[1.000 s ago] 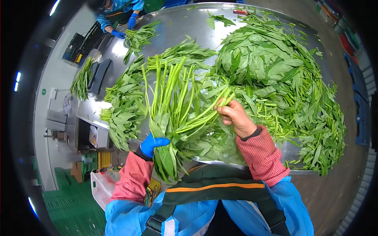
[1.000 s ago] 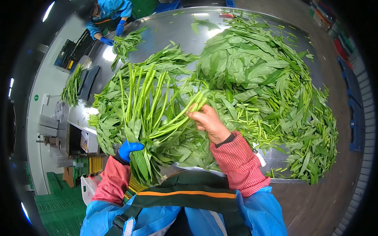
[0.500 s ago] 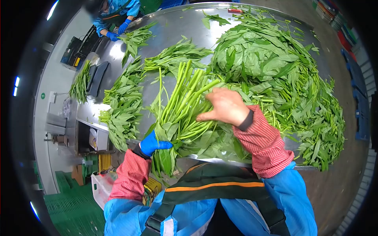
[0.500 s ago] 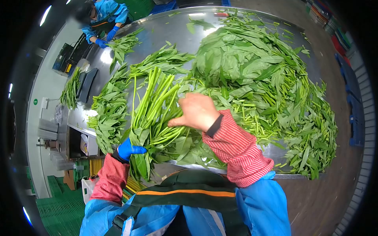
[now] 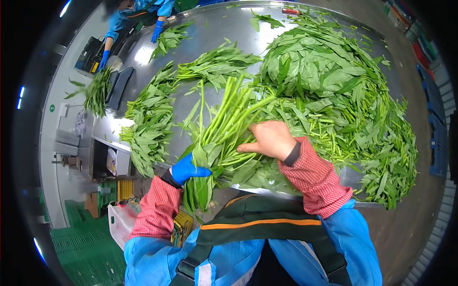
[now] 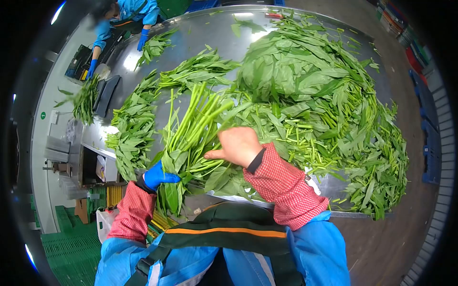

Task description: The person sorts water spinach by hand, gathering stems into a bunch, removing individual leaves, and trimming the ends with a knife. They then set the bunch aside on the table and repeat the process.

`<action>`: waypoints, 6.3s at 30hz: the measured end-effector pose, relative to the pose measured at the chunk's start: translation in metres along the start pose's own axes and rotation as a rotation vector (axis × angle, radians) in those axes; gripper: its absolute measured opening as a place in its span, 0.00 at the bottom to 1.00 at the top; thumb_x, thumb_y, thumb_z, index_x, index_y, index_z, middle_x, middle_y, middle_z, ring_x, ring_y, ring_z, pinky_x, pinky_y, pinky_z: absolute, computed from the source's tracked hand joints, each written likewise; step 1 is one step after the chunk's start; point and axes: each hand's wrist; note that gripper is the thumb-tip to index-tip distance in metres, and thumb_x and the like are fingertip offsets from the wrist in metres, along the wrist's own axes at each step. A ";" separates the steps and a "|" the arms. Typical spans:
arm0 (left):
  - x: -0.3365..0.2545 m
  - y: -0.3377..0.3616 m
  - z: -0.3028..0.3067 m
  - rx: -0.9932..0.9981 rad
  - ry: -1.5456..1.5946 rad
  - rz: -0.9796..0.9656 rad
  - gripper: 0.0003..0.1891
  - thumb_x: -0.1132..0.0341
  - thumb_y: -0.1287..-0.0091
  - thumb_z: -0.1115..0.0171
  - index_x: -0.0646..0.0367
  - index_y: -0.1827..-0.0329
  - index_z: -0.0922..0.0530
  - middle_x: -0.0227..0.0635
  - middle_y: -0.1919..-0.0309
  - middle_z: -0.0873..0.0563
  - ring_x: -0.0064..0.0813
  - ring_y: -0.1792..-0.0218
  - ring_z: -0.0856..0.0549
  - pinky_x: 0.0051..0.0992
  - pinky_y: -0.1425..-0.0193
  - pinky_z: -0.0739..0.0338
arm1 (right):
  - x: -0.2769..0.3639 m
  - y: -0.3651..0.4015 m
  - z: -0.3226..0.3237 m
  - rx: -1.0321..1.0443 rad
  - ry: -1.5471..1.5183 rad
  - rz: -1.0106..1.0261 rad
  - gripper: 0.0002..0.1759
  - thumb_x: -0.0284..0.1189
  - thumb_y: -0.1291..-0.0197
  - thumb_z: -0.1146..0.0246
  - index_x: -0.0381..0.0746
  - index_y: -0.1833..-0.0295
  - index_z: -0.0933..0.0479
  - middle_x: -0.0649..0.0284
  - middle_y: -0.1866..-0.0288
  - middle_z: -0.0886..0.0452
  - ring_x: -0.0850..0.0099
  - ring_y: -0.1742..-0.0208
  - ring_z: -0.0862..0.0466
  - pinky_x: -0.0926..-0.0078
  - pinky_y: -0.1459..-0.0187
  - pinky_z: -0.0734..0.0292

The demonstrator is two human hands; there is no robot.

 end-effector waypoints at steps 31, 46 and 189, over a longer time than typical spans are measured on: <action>0.001 0.017 0.008 -0.168 0.024 -0.077 0.41 0.77 0.48 0.32 0.60 0.28 0.38 0.34 0.38 0.24 0.28 0.40 0.24 0.30 0.36 0.30 | -0.070 -0.002 -0.042 -0.157 -1.125 -0.140 0.10 0.30 0.35 0.41 0.36 0.53 0.23 0.72 0.72 0.22 0.83 0.76 0.27 0.86 0.73 0.31; 0.001 -0.006 0.016 -0.233 -0.906 -0.377 0.36 0.70 0.46 0.31 0.58 0.32 0.34 0.46 0.49 0.19 0.43 0.51 0.18 0.35 0.46 0.25 | -0.049 -0.044 -0.061 -0.284 -1.097 0.246 0.18 0.23 0.43 0.36 0.29 0.47 0.25 0.59 0.60 0.16 0.70 0.60 0.16 0.78 0.59 0.20; 0.062 -0.011 -0.039 0.120 0.811 -0.028 0.31 0.61 0.35 0.45 0.65 0.30 0.38 0.50 0.36 0.26 0.43 0.39 0.22 0.39 0.39 0.25 | 0.055 0.021 -0.116 -0.108 -1.384 -0.328 0.15 0.36 0.33 0.44 0.35 0.53 0.24 0.66 0.62 0.21 0.75 0.60 0.22 0.74 0.52 0.26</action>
Point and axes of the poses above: each hand's wrist, its own y-axis away from the middle knuckle, its own z-axis out of the back of the hand, x = y × z
